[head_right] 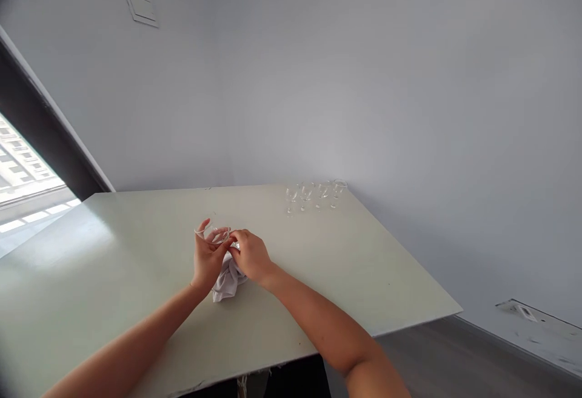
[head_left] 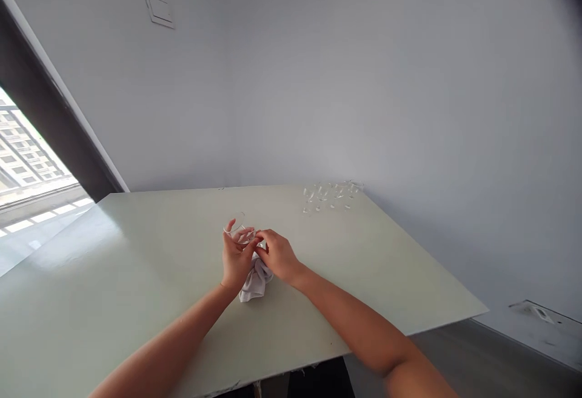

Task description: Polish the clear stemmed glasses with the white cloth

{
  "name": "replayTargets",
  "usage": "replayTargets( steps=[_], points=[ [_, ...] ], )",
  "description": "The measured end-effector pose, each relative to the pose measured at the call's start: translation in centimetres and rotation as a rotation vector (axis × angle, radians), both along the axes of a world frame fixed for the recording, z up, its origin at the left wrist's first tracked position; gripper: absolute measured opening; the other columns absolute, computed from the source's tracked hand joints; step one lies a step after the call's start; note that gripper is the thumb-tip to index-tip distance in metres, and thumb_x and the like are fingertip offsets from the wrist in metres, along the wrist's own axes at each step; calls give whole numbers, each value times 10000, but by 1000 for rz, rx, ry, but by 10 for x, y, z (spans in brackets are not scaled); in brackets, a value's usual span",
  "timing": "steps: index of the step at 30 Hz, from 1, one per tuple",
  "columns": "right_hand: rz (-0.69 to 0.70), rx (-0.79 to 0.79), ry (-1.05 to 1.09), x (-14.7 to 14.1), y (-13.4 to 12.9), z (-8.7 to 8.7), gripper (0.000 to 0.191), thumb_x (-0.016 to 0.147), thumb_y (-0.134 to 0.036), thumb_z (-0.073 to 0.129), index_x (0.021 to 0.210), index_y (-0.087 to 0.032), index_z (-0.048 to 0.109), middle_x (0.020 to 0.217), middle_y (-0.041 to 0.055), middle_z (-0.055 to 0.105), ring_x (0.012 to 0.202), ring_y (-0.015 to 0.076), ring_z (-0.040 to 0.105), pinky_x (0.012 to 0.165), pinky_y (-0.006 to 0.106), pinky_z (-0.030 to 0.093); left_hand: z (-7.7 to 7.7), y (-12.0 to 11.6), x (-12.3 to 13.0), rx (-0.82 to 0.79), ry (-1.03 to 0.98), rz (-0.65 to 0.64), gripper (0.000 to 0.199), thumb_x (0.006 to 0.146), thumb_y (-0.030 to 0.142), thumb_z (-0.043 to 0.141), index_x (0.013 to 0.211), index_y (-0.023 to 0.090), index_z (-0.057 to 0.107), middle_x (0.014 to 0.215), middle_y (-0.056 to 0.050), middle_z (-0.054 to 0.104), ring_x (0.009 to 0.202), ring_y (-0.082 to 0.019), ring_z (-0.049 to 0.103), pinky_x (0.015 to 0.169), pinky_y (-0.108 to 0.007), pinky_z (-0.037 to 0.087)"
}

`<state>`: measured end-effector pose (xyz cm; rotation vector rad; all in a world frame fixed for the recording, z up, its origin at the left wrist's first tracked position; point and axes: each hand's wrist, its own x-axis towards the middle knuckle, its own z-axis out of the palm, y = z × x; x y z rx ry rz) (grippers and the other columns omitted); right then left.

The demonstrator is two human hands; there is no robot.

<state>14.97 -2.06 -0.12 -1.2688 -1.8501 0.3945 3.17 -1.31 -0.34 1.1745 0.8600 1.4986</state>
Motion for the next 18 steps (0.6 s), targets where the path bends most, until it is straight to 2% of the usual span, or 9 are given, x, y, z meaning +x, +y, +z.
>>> replayTargets(
  steps=[3,6,8,11,15,18],
  points=[
    [-16,-18,-48,-4,7,-7,197,752,-159,482,933,-219,528,907,32,581,704,145,531,650,276,411,1,1,4,-40,2,1,655,674,246,665,1217,286,300,956,-32,587,911,-177,603,800,-345,470],
    [20,-45,-50,4,20,-14,207,719,-152,496,915,-216,521,901,19,579,715,137,531,656,259,407,0,3,5,-29,136,34,679,669,234,660,1250,294,314,1006,-47,600,996,-203,567,853,-372,429],
    [-52,-83,0,17,34,-19,184,698,-161,511,873,-213,534,827,0,577,690,126,526,663,249,405,-2,4,3,10,289,73,705,642,220,675,1258,307,341,1102,-58,576,1107,-230,495,918,-402,370],
    [-237,-133,79,45,60,-26,140,696,-191,499,831,-198,536,704,-16,546,639,125,508,661,258,398,-12,5,-2,58,458,145,676,647,215,664,1248,326,376,1212,-51,510,1189,-234,409,976,-418,293],
    [-350,-168,143,81,89,-38,129,682,-221,488,804,-191,521,679,-11,534,639,139,505,651,275,394,-37,12,-10,-48,515,241,523,692,247,608,1184,306,441,1118,-48,538,1067,-207,486,938,-404,331],
    [-389,-186,195,96,103,-46,146,674,-245,478,806,-199,520,688,-12,536,632,140,505,626,272,395,-51,21,-16,-139,494,235,427,691,271,594,1107,279,498,1004,-38,566,924,-183,536,888,-381,376]
  ],
)
